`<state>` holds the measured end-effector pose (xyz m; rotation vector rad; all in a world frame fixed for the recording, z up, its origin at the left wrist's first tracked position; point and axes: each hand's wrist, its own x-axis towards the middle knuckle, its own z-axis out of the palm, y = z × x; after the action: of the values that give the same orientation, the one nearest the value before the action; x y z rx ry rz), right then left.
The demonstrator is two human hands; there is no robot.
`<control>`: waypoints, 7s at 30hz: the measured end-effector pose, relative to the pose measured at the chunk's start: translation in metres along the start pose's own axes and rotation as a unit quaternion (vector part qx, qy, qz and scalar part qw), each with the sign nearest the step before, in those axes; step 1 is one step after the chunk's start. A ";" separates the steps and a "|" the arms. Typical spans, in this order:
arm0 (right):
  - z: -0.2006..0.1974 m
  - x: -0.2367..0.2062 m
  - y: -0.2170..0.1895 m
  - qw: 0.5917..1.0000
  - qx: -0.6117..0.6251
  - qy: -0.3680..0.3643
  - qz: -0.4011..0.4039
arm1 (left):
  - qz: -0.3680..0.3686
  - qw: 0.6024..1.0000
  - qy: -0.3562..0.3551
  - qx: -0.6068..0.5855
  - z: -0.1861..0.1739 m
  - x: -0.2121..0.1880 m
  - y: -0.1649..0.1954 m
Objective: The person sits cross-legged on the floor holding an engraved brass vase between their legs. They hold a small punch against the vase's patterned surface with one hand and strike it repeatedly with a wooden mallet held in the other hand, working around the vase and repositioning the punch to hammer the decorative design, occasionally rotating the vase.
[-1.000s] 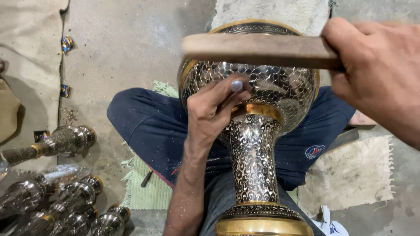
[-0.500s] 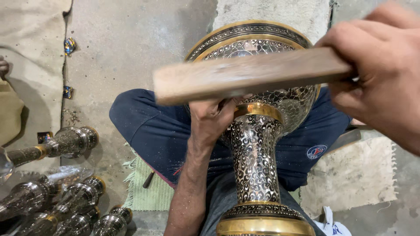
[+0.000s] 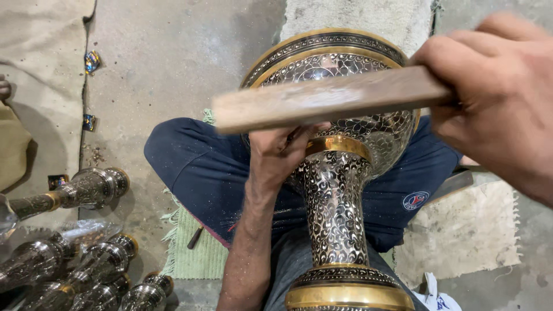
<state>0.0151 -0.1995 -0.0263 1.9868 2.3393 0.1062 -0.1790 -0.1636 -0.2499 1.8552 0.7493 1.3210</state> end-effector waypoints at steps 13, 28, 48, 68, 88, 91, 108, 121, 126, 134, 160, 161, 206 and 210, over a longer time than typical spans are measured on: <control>-0.001 -0.004 -0.002 0.999 -0.037 -0.007 -0.015 | -0.013 0.995 -0.025 -0.092 -0.004 0.005 0.004; 0.010 -0.019 0.007 0.998 0.000 0.048 -0.037 | -0.033 0.998 -0.019 -0.058 -0.006 0.003 0.011; 0.042 -0.024 0.063 0.991 0.127 -0.007 -0.042 | -0.084 0.982 0.102 -0.137 0.027 -0.009 0.040; -0.008 -0.002 0.017 0.989 0.089 -0.015 -0.114 | -0.090 0.988 0.109 -0.055 0.026 -0.007 0.039; -0.010 -0.005 -0.006 0.984 0.118 0.011 -0.134 | -0.074 0.992 0.106 0.004 0.030 -0.025 0.012; -0.012 -0.005 -0.007 0.991 0.023 -0.004 -0.130 | -0.074 0.992 0.105 0.012 0.032 -0.029 0.004; -0.006 -0.012 -0.003 0.990 0.062 -0.004 -0.127 | -0.068 0.993 0.088 -0.037 0.027 -0.020 0.015; -0.005 -0.016 -0.001 0.993 0.049 0.006 -0.107 | -0.072 0.991 0.112 0.001 0.026 -0.019 0.030; -0.012 -0.011 -0.007 0.994 0.036 -0.007 -0.103 | -0.097 0.989 0.111 -0.022 0.022 -0.022 0.037; -0.012 -0.019 -0.005 0.991 -0.066 -0.007 -0.114 | -0.108 0.978 0.162 -0.081 0.028 -0.021 0.031; 0.092 -0.163 0.146 0.936 0.127 -0.045 0.324 | -0.031 0.992 -0.124 0.008 0.099 0.049 0.063; 0.089 -0.160 0.147 0.951 0.088 -0.045 0.293 | -0.025 0.990 -0.129 0.046 0.100 0.049 0.064; 0.077 -0.105 0.136 0.962 0.207 0.073 0.162 | -0.021 0.985 -0.168 0.034 0.092 0.061 0.069; 0.082 -0.106 0.136 0.986 0.074 0.081 0.129 | 0.007 0.985 -0.163 0.055 0.091 0.063 0.066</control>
<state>0.1739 -0.2818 -0.0937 2.4330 2.2268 0.1150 -0.0699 -0.1716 -0.1811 2.1011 0.6454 0.9657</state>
